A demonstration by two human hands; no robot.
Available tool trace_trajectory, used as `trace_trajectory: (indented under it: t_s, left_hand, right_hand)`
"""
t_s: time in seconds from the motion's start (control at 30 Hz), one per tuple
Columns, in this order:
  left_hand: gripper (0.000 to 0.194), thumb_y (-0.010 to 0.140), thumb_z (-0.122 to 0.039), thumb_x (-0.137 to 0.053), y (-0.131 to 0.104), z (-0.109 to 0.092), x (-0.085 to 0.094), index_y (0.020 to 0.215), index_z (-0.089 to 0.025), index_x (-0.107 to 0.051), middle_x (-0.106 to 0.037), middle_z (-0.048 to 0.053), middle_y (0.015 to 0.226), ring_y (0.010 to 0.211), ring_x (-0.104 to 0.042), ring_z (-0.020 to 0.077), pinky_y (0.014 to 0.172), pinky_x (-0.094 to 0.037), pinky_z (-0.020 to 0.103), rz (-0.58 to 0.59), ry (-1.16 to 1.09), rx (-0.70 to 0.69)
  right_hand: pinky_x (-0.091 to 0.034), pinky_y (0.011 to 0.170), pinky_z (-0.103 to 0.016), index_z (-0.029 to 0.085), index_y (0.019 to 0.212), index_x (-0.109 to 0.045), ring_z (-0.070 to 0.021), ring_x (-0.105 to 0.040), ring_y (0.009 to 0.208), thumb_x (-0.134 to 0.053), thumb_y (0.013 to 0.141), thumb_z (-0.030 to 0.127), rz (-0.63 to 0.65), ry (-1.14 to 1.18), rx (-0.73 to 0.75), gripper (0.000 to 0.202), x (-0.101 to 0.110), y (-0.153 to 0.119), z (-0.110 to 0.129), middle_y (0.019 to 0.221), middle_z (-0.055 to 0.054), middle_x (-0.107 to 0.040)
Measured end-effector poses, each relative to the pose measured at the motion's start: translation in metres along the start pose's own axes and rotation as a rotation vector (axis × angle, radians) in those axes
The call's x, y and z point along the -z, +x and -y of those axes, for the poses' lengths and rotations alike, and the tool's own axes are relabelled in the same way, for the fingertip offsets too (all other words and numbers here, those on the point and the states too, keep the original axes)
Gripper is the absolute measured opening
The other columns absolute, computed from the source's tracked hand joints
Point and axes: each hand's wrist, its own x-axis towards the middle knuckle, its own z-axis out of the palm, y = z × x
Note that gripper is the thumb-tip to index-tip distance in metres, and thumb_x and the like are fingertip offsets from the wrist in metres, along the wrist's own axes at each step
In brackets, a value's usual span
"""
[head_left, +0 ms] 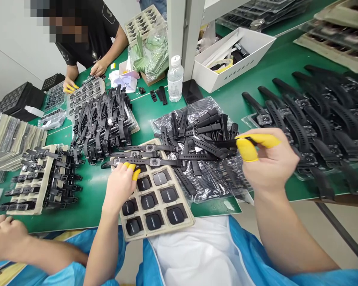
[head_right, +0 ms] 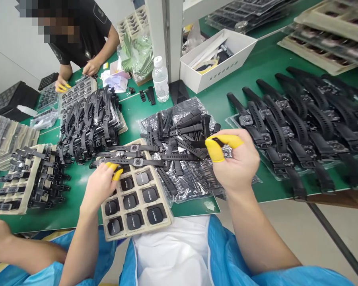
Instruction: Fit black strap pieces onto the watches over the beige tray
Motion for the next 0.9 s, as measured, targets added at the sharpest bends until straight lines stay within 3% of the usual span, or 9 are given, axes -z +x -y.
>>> trace_trajectory:
  t_s: [0.1,0.13,0.2,0.33,0.47,0.57,0.9]
  left_hand:
    - [0.019,0.102,-0.03,-0.052,-0.005,-0.006,0.024,0.117,-0.02,-0.057,-0.072,0.008,0.1,0.09,-0.07,0.0248,0.076,-0.056,0.035,-0.142,-0.394,0.086]
    - [0.019,0.103,-0.031,-0.052,-0.004,-0.012,0.029,0.119,-0.021,-0.055,-0.072,0.008,0.101,0.089,-0.071,0.0227,0.077,-0.056,0.033,-0.167,-0.543,0.088]
    - [0.017,0.104,-0.03,-0.05,0.004,-0.028,0.032,0.118,-0.022,-0.05,-0.071,0.008,0.108,0.091,-0.071,0.0199,0.079,-0.058,0.031,-0.18,-0.801,0.042]
    - [0.026,0.102,-0.024,-0.05,0.034,-0.054,0.0,0.128,-0.021,-0.045,-0.069,0.011,0.118,0.104,-0.071,0.0212,0.09,-0.059,0.035,-0.203,-0.972,-0.112]
    - [0.044,0.097,-0.01,-0.046,0.052,-0.056,-0.039,0.14,-0.02,-0.047,-0.064,0.013,0.134,0.125,-0.063,0.0241,0.109,-0.053,0.042,-0.262,-0.957,-0.268]
    - [0.051,0.093,-0.005,-0.043,0.051,-0.053,-0.049,0.141,-0.02,-0.052,-0.063,0.014,0.136,0.13,-0.06,0.025,0.112,-0.052,0.044,-0.29,-0.931,-0.344]
    - [0.046,0.096,-0.007,-0.042,0.047,-0.053,-0.047,0.139,-0.018,-0.053,-0.064,0.014,0.134,0.129,-0.061,0.0255,0.11,-0.054,0.046,-0.282,-0.854,-0.415]
  right_hand:
    - [-0.056,0.069,-0.042,0.026,0.085,-0.072,-0.0243,-0.067,0.071,-0.075,0.091,0.048,-0.084,0.347,-0.237,0.024,-0.016,0.002,0.027,0.079,-0.004,-0.07]
    - [-0.054,0.062,-0.04,0.026,0.086,-0.07,-0.0222,-0.064,0.062,-0.073,0.092,0.054,-0.031,0.46,-0.342,0.028,-0.023,-0.001,0.036,0.072,-0.002,-0.068]
    - [-0.045,0.047,-0.033,0.028,0.092,-0.066,-0.0178,-0.053,0.046,-0.068,0.094,0.061,0.219,0.644,-0.591,0.033,-0.039,-0.012,0.051,0.06,0.002,-0.062]
    - [-0.03,0.04,-0.026,0.024,0.092,-0.063,-0.0122,-0.041,0.04,-0.068,0.093,0.062,0.664,0.874,-0.87,0.038,-0.072,-0.045,0.06,0.054,0.005,-0.055]
    - [-0.031,0.04,-0.023,0.021,0.091,-0.06,-0.0107,-0.045,0.044,-0.075,0.089,0.057,0.886,1.027,-1.003,0.038,-0.087,-0.067,0.048,0.058,0.005,-0.059]
    - [-0.034,0.041,-0.023,0.021,0.092,-0.06,-0.011,-0.047,0.046,-0.075,0.089,0.054,0.925,1.039,-1.026,0.037,-0.085,-0.071,0.041,0.059,0.004,-0.061]
    - [-0.03,0.04,-0.023,0.02,0.09,-0.06,-0.0103,-0.042,0.043,-0.075,0.089,0.052,0.887,0.986,-1.05,0.035,-0.082,-0.07,0.039,0.056,0.005,-0.058]
